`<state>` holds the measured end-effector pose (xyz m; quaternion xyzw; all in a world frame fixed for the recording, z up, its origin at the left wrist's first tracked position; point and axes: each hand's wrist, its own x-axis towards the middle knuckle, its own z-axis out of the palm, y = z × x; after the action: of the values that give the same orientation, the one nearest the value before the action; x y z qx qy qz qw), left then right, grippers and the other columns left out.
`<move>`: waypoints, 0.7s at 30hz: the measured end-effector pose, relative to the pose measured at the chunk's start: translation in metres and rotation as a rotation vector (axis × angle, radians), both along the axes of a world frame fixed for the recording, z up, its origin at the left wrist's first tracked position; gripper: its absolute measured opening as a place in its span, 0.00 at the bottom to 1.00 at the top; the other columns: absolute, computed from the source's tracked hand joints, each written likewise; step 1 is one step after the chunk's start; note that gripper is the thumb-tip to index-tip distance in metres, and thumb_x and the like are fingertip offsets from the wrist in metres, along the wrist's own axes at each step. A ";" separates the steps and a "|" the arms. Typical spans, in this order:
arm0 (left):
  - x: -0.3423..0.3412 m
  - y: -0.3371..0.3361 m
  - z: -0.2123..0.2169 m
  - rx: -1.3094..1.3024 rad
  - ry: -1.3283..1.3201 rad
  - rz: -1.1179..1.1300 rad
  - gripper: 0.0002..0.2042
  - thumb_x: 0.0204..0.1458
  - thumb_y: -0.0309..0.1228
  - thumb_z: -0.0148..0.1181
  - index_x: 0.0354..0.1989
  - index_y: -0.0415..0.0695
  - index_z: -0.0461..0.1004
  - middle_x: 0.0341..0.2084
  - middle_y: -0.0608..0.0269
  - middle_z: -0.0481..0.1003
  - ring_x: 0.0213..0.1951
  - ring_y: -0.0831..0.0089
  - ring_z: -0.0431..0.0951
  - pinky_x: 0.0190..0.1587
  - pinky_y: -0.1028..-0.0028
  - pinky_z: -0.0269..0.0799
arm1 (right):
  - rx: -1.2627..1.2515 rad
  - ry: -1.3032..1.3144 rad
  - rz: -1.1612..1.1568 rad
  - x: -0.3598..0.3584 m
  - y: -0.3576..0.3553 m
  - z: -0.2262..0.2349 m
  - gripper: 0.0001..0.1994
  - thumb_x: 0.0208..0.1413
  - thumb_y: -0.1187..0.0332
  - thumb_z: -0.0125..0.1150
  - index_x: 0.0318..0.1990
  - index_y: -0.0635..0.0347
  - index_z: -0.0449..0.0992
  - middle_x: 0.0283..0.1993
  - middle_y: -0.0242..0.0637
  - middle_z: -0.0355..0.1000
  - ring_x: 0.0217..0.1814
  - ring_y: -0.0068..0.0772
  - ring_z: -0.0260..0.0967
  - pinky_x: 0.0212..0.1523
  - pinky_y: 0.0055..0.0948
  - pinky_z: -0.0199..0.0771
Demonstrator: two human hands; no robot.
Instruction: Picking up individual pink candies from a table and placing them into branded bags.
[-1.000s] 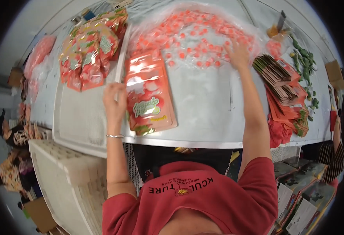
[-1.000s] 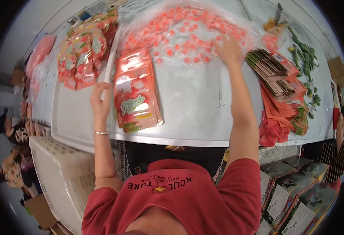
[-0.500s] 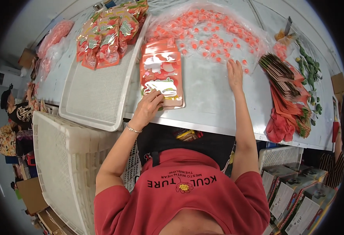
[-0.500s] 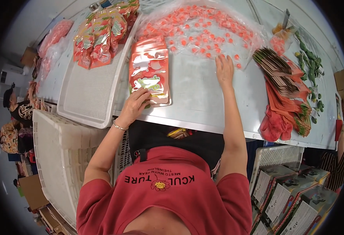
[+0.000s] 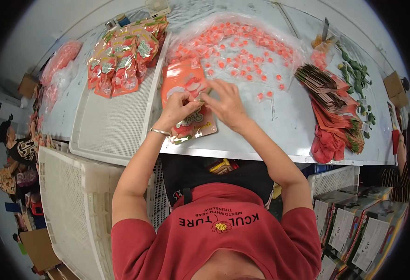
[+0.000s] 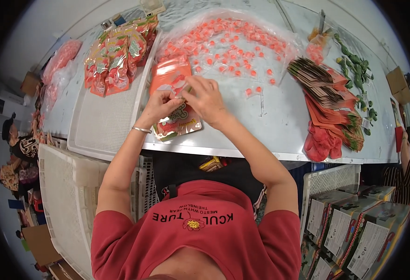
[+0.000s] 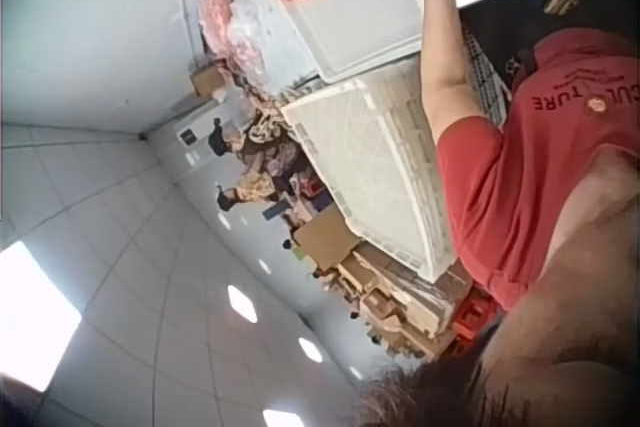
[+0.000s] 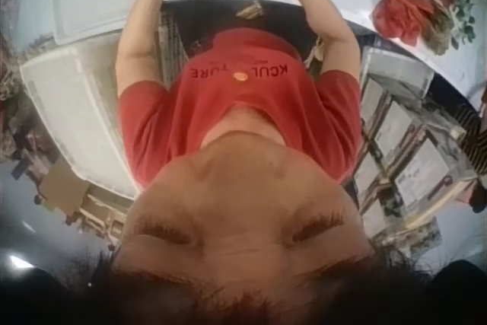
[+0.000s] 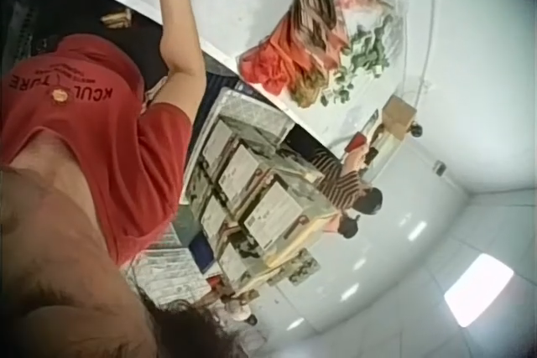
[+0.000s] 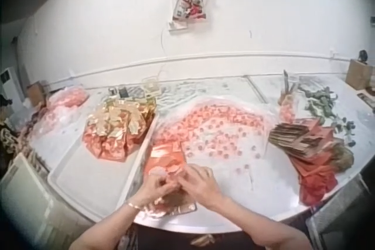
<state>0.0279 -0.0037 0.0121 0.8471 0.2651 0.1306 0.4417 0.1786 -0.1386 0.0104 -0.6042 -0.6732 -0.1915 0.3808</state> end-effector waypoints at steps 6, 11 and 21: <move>0.001 0.014 -0.022 -0.206 -0.217 0.165 0.11 0.51 0.32 0.57 0.23 0.36 0.70 0.16 0.61 0.71 0.20 0.77 0.69 0.25 0.72 0.64 | -0.047 -0.220 0.064 -0.001 0.007 -0.012 0.08 0.40 0.72 0.58 0.31 0.59 0.74 0.49 0.36 0.66 0.55 0.39 0.61 0.49 0.38 0.59; 0.026 -0.012 -0.007 0.187 -0.422 0.162 0.09 0.52 0.29 0.52 0.25 0.35 0.69 0.15 0.53 0.68 0.19 0.66 0.69 0.25 0.68 0.64 | -0.130 -0.278 0.109 -0.006 0.013 -0.005 0.07 0.40 0.70 0.60 0.30 0.57 0.72 0.37 0.33 0.67 0.48 0.35 0.63 0.45 0.37 0.62; 0.011 -0.021 0.021 0.122 -0.384 0.061 0.09 0.55 0.28 0.50 0.25 0.37 0.65 0.16 0.65 0.61 0.22 0.80 0.59 0.25 0.76 0.58 | -0.598 1.081 0.603 0.040 -0.006 0.021 0.11 0.53 0.66 0.58 0.40 0.64 0.76 0.38 0.35 0.75 0.41 0.26 0.72 0.37 0.29 0.72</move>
<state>0.0387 -0.0244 0.0333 0.8232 0.1933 0.3189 0.4280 0.2190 -0.1449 0.0314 -0.4802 -0.5514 0.4454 0.5167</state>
